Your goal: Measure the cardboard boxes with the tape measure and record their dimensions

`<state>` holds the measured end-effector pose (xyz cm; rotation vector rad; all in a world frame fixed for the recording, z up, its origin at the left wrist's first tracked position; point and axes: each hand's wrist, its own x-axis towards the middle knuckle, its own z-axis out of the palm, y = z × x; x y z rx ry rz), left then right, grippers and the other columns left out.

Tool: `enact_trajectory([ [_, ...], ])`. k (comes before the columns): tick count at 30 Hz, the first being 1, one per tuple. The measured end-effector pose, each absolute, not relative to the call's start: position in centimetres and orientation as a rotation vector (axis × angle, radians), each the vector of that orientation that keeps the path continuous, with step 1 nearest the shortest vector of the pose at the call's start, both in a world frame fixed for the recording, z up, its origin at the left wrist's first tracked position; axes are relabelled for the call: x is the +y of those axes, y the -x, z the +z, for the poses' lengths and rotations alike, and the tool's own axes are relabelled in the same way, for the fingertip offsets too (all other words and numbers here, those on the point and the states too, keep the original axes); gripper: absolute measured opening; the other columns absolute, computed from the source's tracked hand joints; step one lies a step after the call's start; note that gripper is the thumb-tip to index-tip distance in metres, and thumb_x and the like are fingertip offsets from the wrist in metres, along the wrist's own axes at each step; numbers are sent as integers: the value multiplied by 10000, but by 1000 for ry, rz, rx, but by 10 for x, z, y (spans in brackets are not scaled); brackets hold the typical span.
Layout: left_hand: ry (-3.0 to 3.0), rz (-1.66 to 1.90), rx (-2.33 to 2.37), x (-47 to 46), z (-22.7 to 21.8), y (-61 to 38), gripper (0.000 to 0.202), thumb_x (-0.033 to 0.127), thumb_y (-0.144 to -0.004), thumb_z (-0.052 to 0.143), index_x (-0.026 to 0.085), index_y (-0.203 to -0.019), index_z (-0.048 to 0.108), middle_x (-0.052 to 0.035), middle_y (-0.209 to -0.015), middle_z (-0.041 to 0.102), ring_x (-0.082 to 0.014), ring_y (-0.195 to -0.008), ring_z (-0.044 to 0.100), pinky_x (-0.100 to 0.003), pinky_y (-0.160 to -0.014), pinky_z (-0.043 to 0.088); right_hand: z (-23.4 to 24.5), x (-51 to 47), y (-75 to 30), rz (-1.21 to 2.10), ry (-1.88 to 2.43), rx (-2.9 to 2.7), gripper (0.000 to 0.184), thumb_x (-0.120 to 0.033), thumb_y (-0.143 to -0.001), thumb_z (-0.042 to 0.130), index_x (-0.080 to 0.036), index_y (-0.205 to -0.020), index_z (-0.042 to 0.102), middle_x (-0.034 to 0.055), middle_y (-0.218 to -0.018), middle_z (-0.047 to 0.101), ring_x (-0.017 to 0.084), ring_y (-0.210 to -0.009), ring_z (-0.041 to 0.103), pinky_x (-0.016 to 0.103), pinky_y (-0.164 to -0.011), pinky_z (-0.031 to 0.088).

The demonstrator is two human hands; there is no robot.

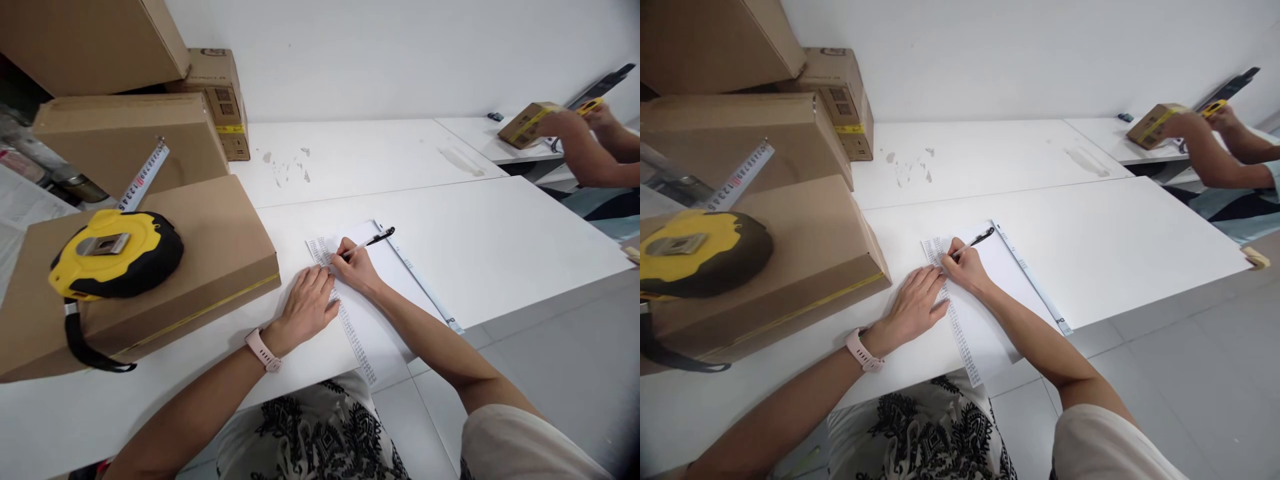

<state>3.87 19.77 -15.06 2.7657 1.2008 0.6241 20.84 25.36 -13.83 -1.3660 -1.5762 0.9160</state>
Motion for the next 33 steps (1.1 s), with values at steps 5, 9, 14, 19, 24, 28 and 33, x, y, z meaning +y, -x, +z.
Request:
enact_trajectory([
  [5, -2735, 640, 1203, 197, -151, -39, 422, 319, -953, 536, 85, -1303, 560, -208, -1366, 609, -349, -1317, 519, -524, -1135, 397, -137, 255, -210, 905, 1379, -1606, 193, -271, -781, 584, -243, -678, 423, -69, -557, 388, 122, -552, 362, 274, -536, 294],
  [9, -2727, 644, 1195, 197, -151, -39, 421, 316, -953, 534, 86, -1304, 559, -209, -1361, 610, -350, -1316, 517, -533, -1133, 398, -138, 254, -210, 903, 1385, -1604, 191, -270, -785, 583, -242, -680, 425, -68, -558, 394, 122, -551, 370, 274, -537, 301],
  [14, -2754, 644, 1204, 197, -151, -38, 432, 314, -942, 565, 63, -1294, 569, -202, -1345, 620, -354, -1302, 525, -509, -1136, 398, -137, 254, -209, 914, 1371, -1598, 201, -266, -785, 585, -242, -671, 421, -66, -559, 398, 119, -548, 368, 275, -536, 299],
  [19, -2772, 653, 1202, 198, -150, -38, 441, 320, -939, 579, 32, -1273, 585, -204, -1336, 629, -359, -1286, 534, -496, -1137, 401, -136, 254, -208, 916, 1385, -1603, 203, -270, -785, 587, -242, -672, 420, -66, -557, 401, 120, -549, 372, 273, -537, 302],
  [24, -2761, 642, 1205, 197, -148, -39, 431, 318, -940, 575, 56, -1282, 577, -196, -1331, 630, -352, -1290, 532, -500, -1138, 404, -136, 254, -208, 916, 1385, -1606, 200, -268, -783, 585, -240, -670, 423, -65, -553, 409, 119, -549, 382, 270, -537, 302],
  [28, -2762, 675, 1196, 197, -148, -39, 437, 304, -931, 590, 33, -1274, 580, -210, -1318, 635, -360, -1281, 534, -507, -1129, 411, -136, 254, -208, 912, 1386, -1600, 202, -254, -774, 584, -239, -663, 416, -69, -542, 399, 114, -536, 367, 269, -529, 285],
  [33, -2759, 680, 1189, 197, -151, -38, 430, 304, -935, 589, 41, -1275, 579, -208, -1320, 633, -355, -1289, 532, -507, -1127, 414, -137, 254, -208, 922, 1362, -1595, 197, -235, -755, 583, -237, -654, 415, -70, -538, 397, 111, -531, 361, 272, -528, 279],
])
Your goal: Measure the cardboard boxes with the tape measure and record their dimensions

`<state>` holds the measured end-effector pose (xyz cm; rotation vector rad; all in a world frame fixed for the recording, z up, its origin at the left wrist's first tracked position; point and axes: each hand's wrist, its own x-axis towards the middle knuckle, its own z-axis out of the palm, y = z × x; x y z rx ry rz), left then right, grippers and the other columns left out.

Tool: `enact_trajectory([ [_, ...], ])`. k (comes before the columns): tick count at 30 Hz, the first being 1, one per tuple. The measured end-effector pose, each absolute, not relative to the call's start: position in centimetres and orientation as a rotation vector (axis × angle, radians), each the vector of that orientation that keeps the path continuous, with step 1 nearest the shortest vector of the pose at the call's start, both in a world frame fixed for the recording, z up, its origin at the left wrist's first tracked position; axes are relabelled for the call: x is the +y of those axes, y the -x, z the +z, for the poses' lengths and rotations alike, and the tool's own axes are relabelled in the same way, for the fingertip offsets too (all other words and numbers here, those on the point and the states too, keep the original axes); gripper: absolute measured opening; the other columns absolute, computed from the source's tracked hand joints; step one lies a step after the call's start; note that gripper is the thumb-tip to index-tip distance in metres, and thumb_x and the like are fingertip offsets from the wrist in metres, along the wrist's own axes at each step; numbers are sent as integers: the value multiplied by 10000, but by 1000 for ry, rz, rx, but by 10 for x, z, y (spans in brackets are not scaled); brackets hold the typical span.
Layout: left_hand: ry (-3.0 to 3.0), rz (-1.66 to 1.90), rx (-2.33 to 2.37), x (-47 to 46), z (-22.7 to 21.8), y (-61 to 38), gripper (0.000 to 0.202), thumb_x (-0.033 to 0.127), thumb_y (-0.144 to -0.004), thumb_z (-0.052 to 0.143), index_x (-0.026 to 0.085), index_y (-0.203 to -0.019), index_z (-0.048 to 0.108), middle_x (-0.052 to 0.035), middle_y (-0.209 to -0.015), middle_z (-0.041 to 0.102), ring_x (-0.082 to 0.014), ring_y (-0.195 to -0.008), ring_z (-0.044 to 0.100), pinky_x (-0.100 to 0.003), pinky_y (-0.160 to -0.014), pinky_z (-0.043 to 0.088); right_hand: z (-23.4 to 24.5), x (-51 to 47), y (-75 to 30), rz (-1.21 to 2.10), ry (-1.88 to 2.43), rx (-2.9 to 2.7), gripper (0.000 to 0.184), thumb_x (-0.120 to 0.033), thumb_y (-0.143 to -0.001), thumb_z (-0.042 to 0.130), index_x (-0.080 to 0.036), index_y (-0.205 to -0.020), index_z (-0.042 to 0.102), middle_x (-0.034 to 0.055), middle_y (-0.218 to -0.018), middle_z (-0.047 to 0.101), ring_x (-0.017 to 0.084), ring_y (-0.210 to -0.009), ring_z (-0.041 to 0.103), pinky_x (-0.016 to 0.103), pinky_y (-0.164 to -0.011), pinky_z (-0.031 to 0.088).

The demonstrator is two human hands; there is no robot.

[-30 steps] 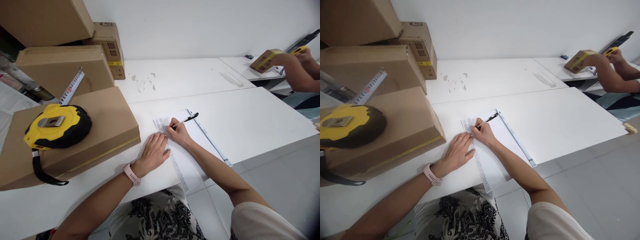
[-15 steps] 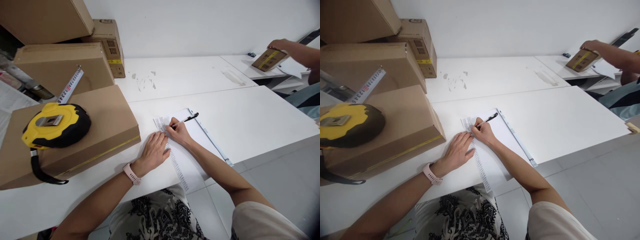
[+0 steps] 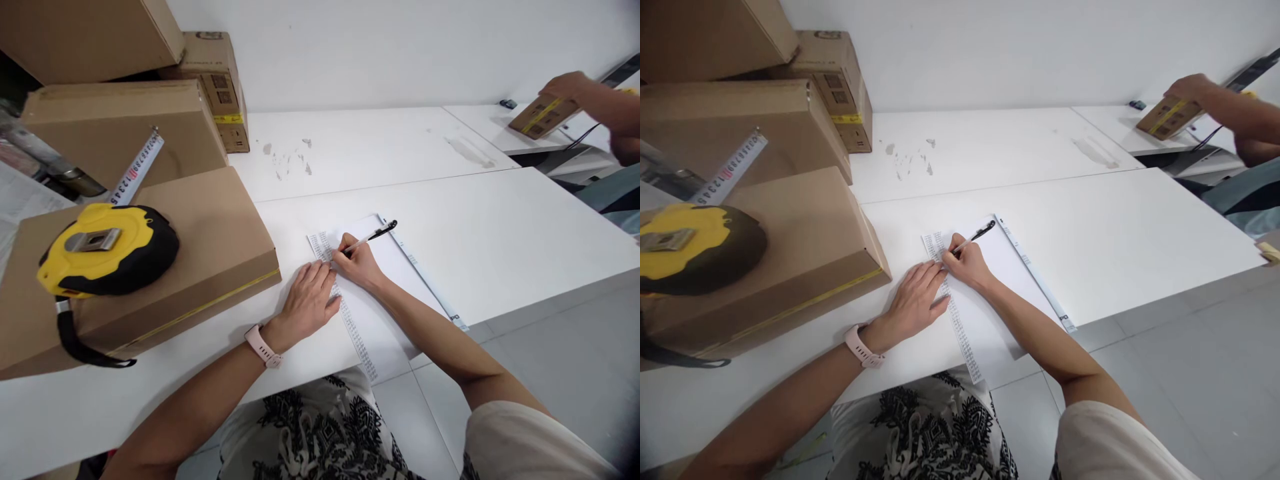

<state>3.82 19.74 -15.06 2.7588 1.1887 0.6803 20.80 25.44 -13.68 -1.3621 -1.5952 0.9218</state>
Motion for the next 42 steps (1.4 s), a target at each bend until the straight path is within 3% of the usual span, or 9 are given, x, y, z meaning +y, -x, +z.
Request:
enact_trajectory([
  [42, -2797, 698, 1184, 198, -150, -38, 439, 308, -944, 576, 29, -1283, 572, -208, -1328, 633, -358, -1277, 544, -501, -1116, 420, -134, 255, -209, 899, 1343, -1564, 192, -212, -744, 578, -234, -649, 412, -69, -565, 385, 112, -554, 348, 278, -538, 275],
])
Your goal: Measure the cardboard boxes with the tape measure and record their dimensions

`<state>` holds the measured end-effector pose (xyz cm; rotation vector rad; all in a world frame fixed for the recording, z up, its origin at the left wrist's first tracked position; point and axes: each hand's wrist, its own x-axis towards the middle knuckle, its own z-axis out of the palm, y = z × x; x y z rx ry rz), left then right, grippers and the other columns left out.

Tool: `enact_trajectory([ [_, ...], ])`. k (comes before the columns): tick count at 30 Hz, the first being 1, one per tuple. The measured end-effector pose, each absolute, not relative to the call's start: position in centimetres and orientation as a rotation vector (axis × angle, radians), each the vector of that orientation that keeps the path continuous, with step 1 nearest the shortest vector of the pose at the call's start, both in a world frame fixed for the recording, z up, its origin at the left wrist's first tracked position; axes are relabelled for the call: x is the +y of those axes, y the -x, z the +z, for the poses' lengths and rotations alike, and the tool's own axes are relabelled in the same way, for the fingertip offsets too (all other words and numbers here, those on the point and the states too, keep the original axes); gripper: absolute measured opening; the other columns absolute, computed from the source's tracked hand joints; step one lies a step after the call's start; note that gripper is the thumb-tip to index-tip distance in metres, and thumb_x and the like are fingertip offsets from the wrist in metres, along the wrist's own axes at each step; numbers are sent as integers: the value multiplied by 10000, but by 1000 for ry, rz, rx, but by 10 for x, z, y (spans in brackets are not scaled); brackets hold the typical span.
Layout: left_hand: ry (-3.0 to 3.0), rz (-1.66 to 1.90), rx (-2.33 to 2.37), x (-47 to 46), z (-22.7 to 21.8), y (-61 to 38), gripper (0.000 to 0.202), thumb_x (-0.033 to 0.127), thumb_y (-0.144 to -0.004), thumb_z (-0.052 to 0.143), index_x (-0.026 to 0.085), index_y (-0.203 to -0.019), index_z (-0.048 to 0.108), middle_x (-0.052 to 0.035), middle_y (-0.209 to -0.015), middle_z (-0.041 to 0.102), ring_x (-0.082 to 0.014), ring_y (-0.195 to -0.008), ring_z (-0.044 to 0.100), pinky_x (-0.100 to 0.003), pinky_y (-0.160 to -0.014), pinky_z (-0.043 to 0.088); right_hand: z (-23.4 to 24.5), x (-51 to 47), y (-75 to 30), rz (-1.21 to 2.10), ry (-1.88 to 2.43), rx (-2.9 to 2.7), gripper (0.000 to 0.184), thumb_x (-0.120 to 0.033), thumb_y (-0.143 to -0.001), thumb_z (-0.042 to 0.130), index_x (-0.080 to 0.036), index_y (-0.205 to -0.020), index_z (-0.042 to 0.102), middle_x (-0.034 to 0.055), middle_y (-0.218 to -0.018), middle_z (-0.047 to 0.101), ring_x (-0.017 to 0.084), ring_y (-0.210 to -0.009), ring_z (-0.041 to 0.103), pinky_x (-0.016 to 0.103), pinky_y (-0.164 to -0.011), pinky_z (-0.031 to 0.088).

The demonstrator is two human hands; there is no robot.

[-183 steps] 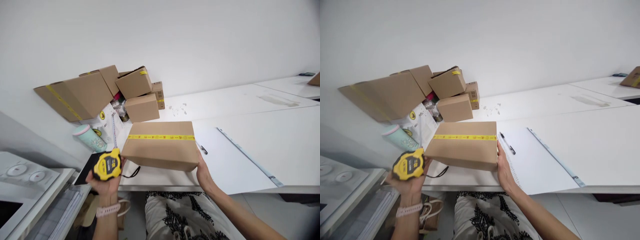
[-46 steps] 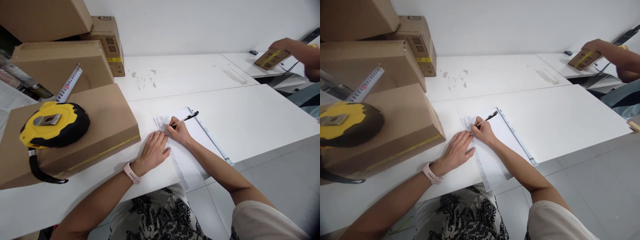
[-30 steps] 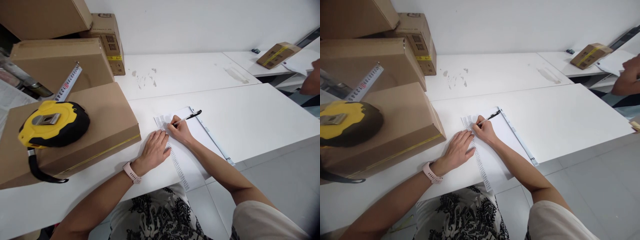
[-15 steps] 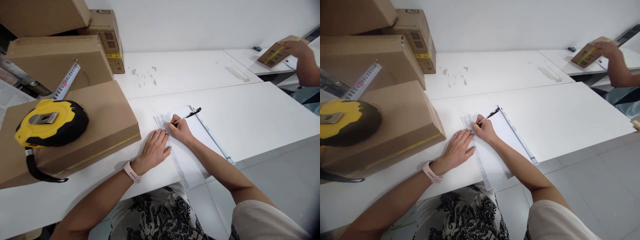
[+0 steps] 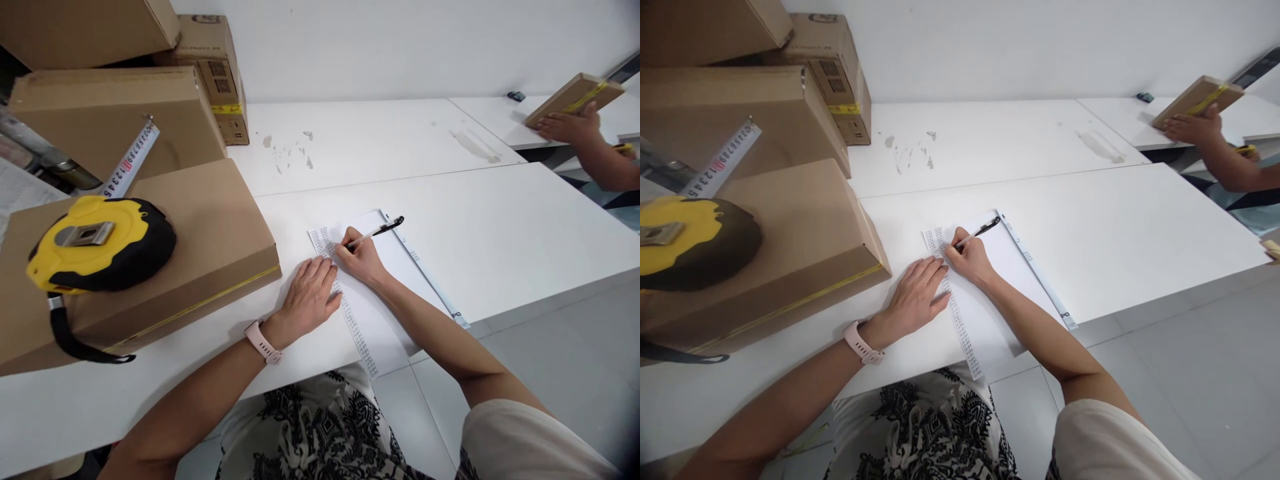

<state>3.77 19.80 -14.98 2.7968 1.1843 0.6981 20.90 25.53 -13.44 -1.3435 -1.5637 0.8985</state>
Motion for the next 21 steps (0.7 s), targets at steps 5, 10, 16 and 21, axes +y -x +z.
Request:
enact_trajectory([
  [5, -2784, 671, 1190, 198, -150, -38, 437, 315, -946, 571, 46, -1290, 566, -206, -1335, 626, -354, -1290, 536, -501, -1123, 415, -135, 256, -209, 907, 1334, -1563, 199, -216, -738, 584, -232, -635, 414, -64, -574, 392, 110, -556, 349, 277, -534, 272],
  [10, -2776, 662, 1186, 198, -149, -38, 427, 315, -949, 558, 72, -1300, 559, -203, -1343, 621, -350, -1302, 533, -511, -1121, 417, -134, 255, -210, 896, 1355, -1560, 200, -220, -731, 588, -234, -635, 413, -63, -564, 391, 113, -555, 344, 276, -533, 269],
  [16, -2767, 670, 1170, 198, -149, -38, 438, 303, -940, 572, 35, -1287, 568, -223, -1338, 619, -363, -1296, 531, -512, -1122, 409, -135, 256, -210, 862, 1372, -1564, 203, -221, -738, 582, -233, -635, 407, -64, -564, 392, 113, -560, 344, 274, -537, 272],
  [21, -2789, 660, 1179, 199, -149, -38, 439, 320, -951, 553, 43, -1292, 562, -214, -1332, 623, -358, -1286, 536, -514, -1105, 425, -134, 256, -211, 883, 1351, -1546, 206, -211, -732, 588, -233, -628, 412, -60, -576, 401, 116, -569, 360, 276, -544, 286],
])
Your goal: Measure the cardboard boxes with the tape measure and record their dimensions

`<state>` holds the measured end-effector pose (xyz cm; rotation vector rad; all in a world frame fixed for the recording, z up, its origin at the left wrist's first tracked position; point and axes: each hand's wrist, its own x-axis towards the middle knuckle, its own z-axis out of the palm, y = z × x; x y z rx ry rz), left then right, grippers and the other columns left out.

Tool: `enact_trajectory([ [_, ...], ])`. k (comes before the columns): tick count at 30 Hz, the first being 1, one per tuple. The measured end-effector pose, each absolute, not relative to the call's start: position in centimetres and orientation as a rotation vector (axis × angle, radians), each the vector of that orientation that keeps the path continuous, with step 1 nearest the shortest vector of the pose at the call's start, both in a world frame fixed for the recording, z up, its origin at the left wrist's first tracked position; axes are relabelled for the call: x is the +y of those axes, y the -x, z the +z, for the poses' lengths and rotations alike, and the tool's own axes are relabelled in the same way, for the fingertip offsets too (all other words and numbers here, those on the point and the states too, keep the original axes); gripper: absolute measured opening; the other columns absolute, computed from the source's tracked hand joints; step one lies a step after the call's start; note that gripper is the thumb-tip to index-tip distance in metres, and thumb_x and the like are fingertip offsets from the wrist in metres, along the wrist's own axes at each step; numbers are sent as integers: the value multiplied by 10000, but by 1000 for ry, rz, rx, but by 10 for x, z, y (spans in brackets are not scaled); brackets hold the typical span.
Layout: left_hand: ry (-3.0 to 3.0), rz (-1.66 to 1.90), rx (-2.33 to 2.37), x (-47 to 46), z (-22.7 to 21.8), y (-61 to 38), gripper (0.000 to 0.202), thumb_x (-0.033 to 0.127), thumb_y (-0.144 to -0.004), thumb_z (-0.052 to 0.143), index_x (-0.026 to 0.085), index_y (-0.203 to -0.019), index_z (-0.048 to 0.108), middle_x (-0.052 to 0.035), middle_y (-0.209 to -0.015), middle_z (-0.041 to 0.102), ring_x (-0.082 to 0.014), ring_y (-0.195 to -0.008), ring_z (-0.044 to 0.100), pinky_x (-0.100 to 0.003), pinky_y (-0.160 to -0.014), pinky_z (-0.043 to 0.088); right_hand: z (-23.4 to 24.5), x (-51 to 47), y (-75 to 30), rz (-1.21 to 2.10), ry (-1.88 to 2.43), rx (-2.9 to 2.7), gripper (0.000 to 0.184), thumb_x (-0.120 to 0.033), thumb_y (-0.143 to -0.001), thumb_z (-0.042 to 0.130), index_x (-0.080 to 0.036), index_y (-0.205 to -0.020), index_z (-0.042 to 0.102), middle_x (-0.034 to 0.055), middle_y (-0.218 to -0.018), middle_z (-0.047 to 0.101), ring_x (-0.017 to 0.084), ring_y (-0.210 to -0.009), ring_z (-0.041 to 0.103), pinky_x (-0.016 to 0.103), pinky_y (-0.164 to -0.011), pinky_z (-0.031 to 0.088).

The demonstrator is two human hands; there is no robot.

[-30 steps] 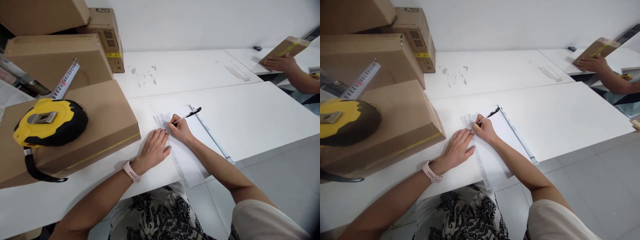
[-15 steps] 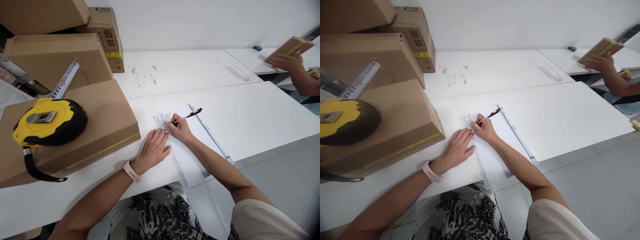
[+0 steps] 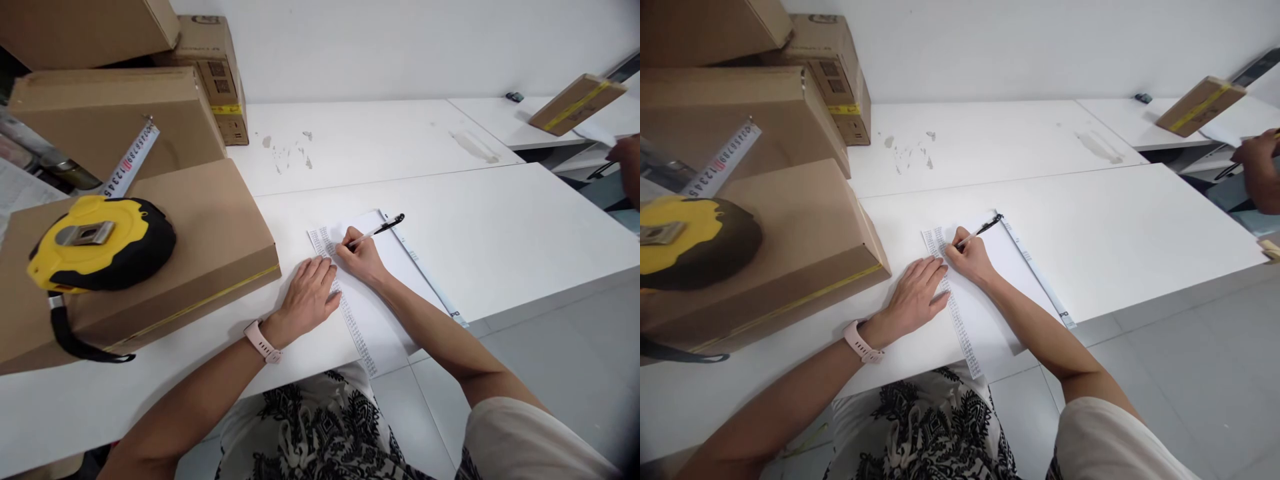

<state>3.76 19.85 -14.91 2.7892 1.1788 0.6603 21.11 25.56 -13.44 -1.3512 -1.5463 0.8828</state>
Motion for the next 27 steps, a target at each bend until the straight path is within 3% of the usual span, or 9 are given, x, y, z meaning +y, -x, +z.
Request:
enact_trajectory([
  [27, -2763, 658, 1169, 198, -146, -37, 409, 302, -955, 532, 69, -1289, 567, -213, -1342, 622, -354, -1297, 536, -525, -1117, 423, -135, 256, -212, 850, 1388, -1547, 208, -215, -742, 584, -235, -633, 408, -59, -574, 406, 116, -565, 356, 277, -540, 287],
])
